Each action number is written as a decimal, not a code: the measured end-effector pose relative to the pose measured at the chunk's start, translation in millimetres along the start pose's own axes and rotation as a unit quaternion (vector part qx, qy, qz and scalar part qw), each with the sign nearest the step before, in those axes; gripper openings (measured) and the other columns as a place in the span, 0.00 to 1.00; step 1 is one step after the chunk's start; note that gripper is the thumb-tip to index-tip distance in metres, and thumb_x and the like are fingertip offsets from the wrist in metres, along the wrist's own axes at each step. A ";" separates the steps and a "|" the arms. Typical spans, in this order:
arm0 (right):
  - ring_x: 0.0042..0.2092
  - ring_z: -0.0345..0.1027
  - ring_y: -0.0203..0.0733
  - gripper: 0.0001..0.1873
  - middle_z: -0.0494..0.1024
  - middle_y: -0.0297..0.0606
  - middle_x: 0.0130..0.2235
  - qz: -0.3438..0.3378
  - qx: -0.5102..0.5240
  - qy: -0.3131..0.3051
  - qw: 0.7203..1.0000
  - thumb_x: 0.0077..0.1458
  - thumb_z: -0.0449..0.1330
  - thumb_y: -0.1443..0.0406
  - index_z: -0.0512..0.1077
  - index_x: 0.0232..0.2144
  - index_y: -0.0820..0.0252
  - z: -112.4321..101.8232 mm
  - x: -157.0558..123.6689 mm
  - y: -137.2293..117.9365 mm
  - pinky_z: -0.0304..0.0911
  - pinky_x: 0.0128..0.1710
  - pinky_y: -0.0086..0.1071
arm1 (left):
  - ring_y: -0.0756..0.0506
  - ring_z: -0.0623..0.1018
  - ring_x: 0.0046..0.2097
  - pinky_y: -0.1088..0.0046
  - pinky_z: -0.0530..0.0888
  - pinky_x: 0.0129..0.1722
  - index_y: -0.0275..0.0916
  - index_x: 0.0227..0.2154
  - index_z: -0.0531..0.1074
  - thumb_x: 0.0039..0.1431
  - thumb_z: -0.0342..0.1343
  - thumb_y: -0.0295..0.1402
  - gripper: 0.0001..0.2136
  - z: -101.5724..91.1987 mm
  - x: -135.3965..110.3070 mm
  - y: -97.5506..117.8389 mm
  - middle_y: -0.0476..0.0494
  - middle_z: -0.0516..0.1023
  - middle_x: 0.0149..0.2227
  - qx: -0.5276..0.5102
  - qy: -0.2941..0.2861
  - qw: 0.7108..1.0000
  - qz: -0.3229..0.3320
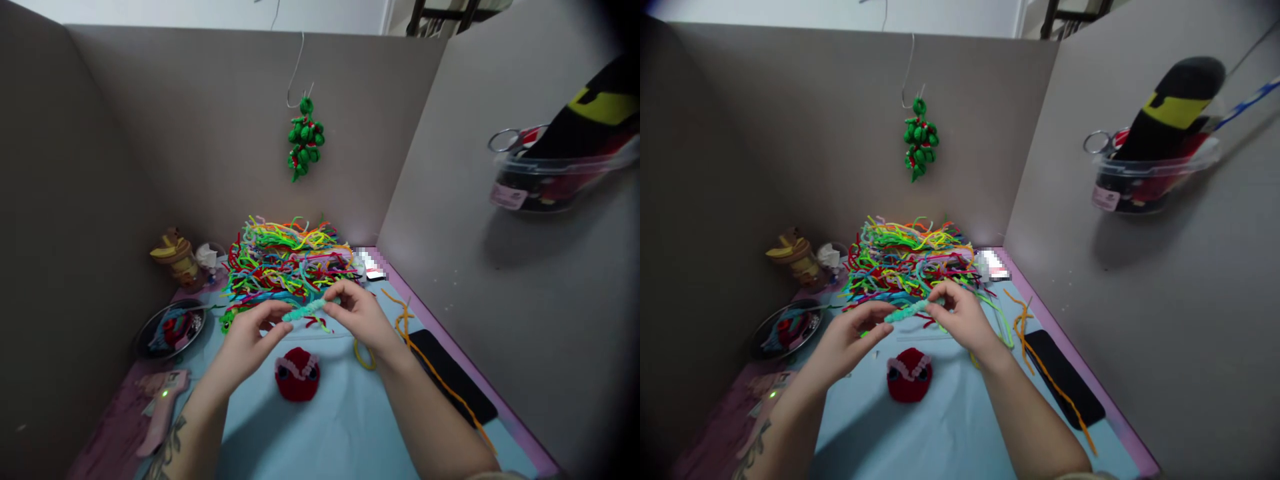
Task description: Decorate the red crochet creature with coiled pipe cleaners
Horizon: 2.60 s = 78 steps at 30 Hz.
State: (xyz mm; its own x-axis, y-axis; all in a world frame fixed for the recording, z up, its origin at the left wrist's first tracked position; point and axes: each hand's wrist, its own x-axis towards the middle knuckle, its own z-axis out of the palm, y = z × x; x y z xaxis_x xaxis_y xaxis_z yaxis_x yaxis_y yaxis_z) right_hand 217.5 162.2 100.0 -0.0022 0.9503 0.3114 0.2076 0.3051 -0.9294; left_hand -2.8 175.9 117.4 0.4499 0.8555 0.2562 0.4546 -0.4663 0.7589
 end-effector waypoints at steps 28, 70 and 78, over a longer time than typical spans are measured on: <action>0.41 0.71 0.39 0.08 0.78 0.35 0.39 -0.041 -0.195 -0.192 0.961 0.56 0.58 0.67 0.73 0.39 0.58 8.6 6.2 3.2 0.60 0.41 0.27 | 0.48 0.77 0.31 0.76 0.73 0.32 0.40 0.29 0.74 0.55 0.56 0.39 0.08 2.1 17.2 -25.6 0.47 0.79 0.29 0.066 0.065 0.995 0.041; 0.39 0.68 0.38 0.04 0.74 0.34 0.34 -0.035 -0.145 -0.065 0.987 0.53 0.58 0.70 0.72 0.33 0.58 22.2 10.2 19.7 0.61 0.40 0.29 | 0.46 0.77 0.36 0.72 0.74 0.35 0.39 0.38 0.74 0.52 0.59 0.36 0.11 34.6 19.3 -42.4 0.44 0.79 0.36 -0.149 0.032 0.985 -0.082; 0.40 0.68 0.38 0.04 0.75 0.34 0.35 -0.036 -0.159 -0.079 0.983 0.53 0.59 0.70 0.72 0.33 0.58 21.0 9.9 17.0 0.60 0.41 0.30 | 0.47 0.77 0.32 0.74 0.74 0.32 0.37 0.31 0.75 0.50 0.60 0.35 0.08 31.5 21.4 -42.3 0.45 0.79 0.31 -0.140 0.074 0.984 -0.082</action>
State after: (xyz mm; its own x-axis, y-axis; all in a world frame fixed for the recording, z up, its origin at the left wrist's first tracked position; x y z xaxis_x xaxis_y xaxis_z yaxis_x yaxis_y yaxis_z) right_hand 200.4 178.1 83.2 -0.1750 0.9321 0.3171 0.4963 0.3617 -0.7892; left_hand 11.8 206.8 71.9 0.2629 0.9469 0.1851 0.2724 -0.2569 0.9272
